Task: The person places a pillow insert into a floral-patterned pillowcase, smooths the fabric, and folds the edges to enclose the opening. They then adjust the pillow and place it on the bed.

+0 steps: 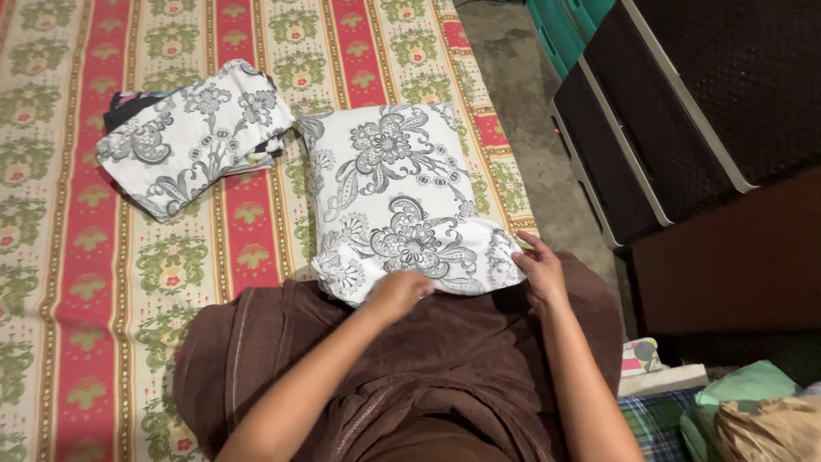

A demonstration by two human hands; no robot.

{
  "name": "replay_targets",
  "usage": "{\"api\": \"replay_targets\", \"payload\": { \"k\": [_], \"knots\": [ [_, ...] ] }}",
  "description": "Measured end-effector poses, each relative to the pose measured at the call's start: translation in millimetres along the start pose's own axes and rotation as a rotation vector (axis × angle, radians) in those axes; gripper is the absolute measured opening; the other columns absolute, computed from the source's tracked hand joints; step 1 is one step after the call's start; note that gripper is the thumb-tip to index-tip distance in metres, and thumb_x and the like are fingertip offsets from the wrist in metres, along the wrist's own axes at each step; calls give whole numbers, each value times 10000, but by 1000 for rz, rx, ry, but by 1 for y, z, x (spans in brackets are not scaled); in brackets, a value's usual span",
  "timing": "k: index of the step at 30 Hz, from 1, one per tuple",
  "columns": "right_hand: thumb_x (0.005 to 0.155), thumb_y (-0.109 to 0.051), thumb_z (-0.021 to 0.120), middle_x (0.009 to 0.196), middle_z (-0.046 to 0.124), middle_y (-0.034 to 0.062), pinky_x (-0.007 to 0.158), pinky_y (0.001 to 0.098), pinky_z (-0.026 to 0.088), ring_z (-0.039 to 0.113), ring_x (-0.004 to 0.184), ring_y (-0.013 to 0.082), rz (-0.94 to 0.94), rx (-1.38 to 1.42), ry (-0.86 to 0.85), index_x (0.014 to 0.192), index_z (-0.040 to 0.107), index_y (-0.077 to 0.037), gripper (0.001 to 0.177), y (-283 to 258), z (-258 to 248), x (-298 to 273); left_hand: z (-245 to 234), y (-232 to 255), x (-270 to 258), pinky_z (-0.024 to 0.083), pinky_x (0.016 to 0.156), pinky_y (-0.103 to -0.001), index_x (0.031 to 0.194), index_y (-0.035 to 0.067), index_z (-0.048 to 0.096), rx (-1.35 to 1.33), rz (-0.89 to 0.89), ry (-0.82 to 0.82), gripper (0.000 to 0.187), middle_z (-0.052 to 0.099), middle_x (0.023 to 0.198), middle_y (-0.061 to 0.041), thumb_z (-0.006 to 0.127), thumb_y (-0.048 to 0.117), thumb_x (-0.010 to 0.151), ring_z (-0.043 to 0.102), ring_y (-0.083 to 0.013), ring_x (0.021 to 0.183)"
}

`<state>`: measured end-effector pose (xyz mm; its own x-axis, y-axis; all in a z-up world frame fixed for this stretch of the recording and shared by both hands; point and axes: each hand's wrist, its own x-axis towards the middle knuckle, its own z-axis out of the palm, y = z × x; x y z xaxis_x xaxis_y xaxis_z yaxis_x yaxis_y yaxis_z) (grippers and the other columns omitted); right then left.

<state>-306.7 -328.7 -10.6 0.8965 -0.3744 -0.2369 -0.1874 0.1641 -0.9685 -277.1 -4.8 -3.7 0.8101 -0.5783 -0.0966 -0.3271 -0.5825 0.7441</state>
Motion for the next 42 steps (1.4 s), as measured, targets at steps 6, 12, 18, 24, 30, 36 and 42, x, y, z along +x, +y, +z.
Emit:
{"api": "replay_targets", "payload": {
  "k": [6,12,18,24,30,36,42],
  "knots": [
    [823,5,742,1125,697,189,913,423,514,650,1033,396,-948,-960,274,1189,691,-54,374,-29,50,-49,-25,-16,16,526,712,-391,1053,78,746,-341,-292,2,291,737,826,-132,650,343,982,654,-197,707],
    [769,-84,648,1087,725,178,881,418,529,685,1025,351,-1069,-1065,-365,1246,658,-83,477,-13,103,-85,-46,13,39,524,731,-461,1105,10,656,-116,-37,384,368,718,889,-189,634,366,1014,691,-332,816],
    [873,-58,608,1201,698,249,971,445,502,660,1097,389,-1070,-1298,-470,1417,541,-41,548,15,107,-27,-105,2,52,592,832,-470,1095,55,702,648,12,206,177,723,1069,-194,562,64,987,734,-359,976],
    [833,-42,608,1246,723,170,953,387,551,710,1090,301,-284,-1131,-930,1366,626,-101,536,-54,112,-88,-135,-8,65,525,913,-514,1189,71,649,283,-130,369,344,711,1108,-229,541,-6,872,678,-420,1050],
    [942,-332,679,1266,684,176,989,388,513,656,1172,303,27,-1187,-1218,1312,640,-110,434,-95,117,-130,-132,50,37,508,939,-493,1339,89,549,101,-227,34,535,704,1111,-232,633,101,811,677,-397,1076],
    [932,-237,568,1159,694,244,955,445,512,651,1120,394,-317,-1341,-686,1265,621,-5,409,13,99,-63,-116,41,0,554,860,-443,1097,72,679,686,14,43,205,729,1068,-177,611,51,905,716,-337,1032],
    [964,-139,545,1160,702,230,992,452,508,648,1132,379,-510,-1288,-467,1243,667,-57,315,99,112,-46,-115,27,3,534,757,-486,1198,-10,572,73,-128,252,375,691,833,-187,566,-46,825,710,-365,808]
  ]
}}
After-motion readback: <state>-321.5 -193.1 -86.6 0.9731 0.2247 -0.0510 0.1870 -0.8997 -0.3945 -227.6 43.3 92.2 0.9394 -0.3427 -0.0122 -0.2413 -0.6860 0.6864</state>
